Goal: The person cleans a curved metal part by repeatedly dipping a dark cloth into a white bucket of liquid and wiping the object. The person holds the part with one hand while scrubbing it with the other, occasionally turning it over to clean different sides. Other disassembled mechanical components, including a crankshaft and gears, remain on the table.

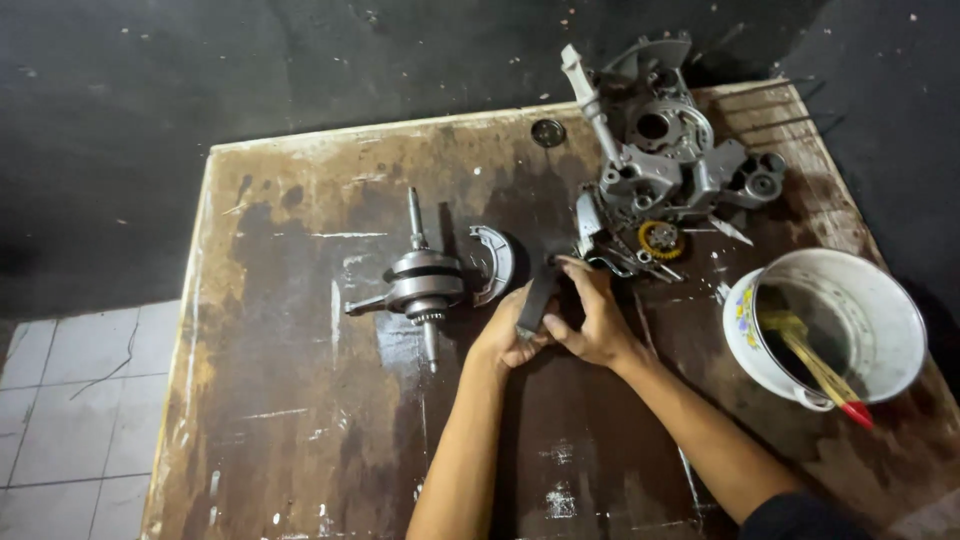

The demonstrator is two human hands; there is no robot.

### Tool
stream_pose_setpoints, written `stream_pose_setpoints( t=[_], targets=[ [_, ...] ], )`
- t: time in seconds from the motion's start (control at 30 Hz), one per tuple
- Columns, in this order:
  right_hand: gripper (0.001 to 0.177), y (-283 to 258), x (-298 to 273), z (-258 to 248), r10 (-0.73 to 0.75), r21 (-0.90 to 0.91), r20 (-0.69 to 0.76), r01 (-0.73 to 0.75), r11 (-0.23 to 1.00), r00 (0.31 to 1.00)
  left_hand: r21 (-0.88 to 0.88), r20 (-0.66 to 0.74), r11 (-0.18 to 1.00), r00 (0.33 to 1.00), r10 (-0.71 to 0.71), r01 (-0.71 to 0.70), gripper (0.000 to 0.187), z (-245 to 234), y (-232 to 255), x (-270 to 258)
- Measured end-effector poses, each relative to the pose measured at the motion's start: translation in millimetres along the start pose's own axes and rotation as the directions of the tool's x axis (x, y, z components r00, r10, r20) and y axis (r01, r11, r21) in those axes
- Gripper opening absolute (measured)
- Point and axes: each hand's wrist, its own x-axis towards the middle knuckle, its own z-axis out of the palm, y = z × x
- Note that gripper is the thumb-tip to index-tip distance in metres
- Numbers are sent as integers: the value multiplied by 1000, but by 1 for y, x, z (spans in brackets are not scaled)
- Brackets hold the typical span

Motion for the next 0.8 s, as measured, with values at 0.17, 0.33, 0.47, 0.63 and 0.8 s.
stream_pose_setpoints(
  t=[0.17, 0.33, 0.47, 0.63, 0.8],
  targets=[
    [67, 3, -3, -1, -202, -106, 5, 201, 974, 979, 91, -47, 996, 999, -1, 5, 23, 21, 7, -13],
    [77, -5, 3, -9, -94, -59, 21, 95, 994, 995, -18, 52, 1000, 999, -2, 3, 24, 19, 6, -9],
    [65, -2, 4, -5, -153, -91, 25, 154, 984, 988, 11, -23, 1000, 999, -27, 27, 25, 14, 3, -7],
    [39, -25, 12, -15, -173, -15, -91, 172, 985, 981, -28, 121, 999, 992, -35, 39, 27, 12, 3, -4],
    [15, -39, 11, -26, -354, -152, -70, 341, 928, 933, 28, -5, 999, 1000, -16, 16, 22, 1, -4, 1]
  ],
)
